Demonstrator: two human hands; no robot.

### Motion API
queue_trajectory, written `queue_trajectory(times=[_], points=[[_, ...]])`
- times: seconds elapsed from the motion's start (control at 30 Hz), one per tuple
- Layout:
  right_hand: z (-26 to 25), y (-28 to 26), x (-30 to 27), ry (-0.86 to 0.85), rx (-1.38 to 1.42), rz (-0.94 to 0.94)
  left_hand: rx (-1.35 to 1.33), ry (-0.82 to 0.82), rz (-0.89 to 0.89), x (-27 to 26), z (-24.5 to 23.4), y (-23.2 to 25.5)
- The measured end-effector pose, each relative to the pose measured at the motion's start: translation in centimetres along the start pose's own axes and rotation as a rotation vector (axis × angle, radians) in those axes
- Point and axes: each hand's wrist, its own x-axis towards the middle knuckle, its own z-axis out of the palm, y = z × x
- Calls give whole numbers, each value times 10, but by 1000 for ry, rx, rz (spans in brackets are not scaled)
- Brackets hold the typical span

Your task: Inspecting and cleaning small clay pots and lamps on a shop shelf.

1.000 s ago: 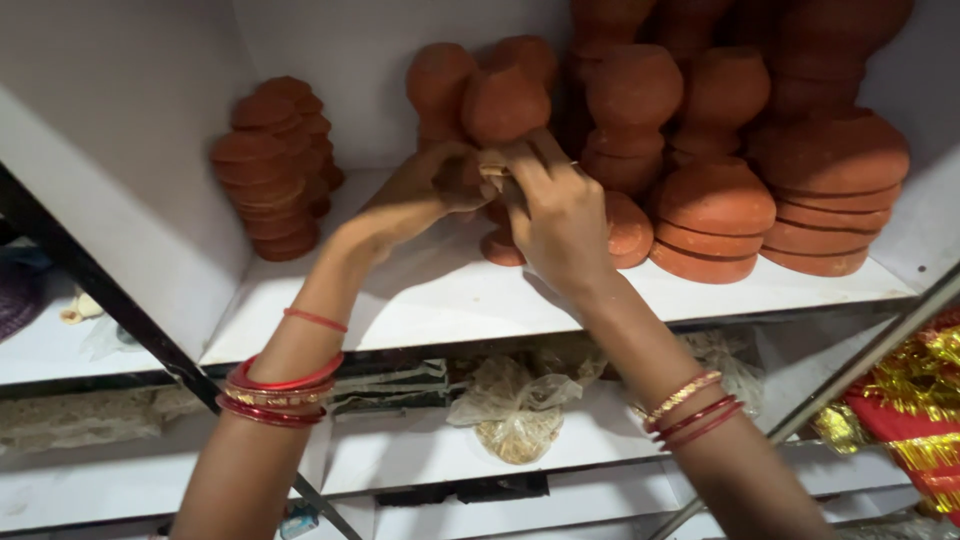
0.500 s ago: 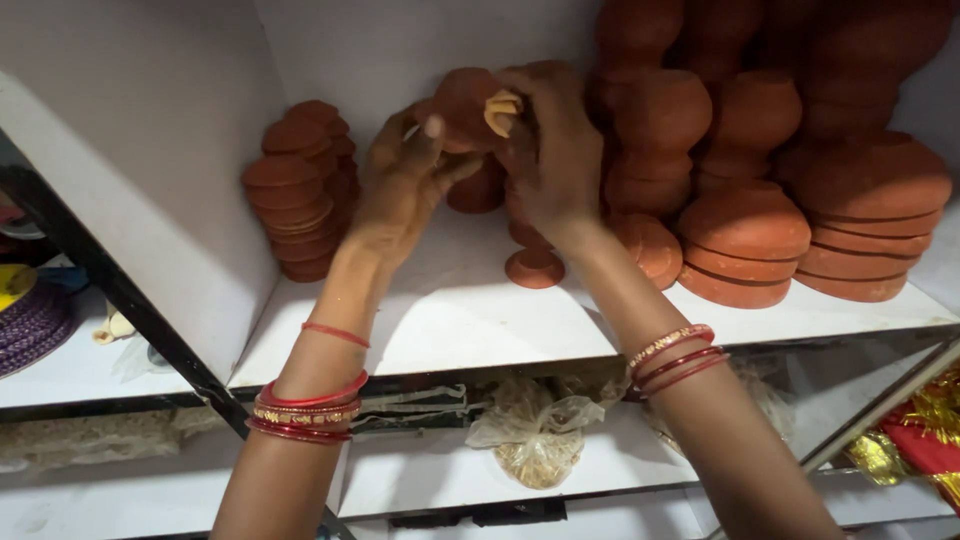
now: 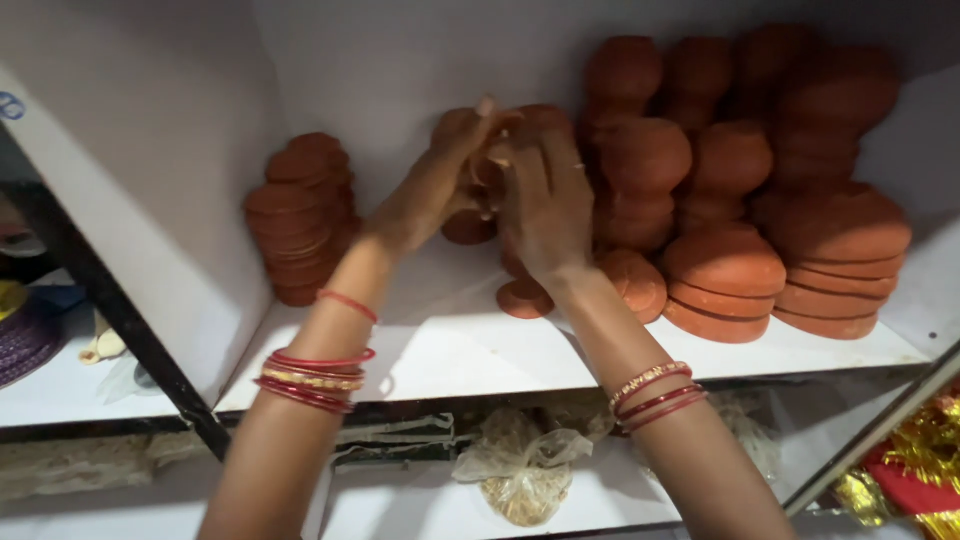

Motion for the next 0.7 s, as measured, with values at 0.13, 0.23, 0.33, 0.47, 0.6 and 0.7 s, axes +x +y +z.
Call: queue_trajectory(times=[0.13,0.23,0.33,0.47,0.6,0.7], points=[[2,1,0,100,160,163,-147,-74,105,8,-2,-18],[-5,-3,4,140,72,73,-175,-224,182,1,-2,-12],[-6,-6,2,65,145,101,-157,-265,186,3,-13,-24],[-1,-3,2,76,155,-129,-218,-199,193,-1,-20,-26],[-10,-2,0,141,-33,7,-153,-252,85,-3,-15,-21],[-15,-14,7,132,56,24,-167,-307,171,-10,-16,-11]])
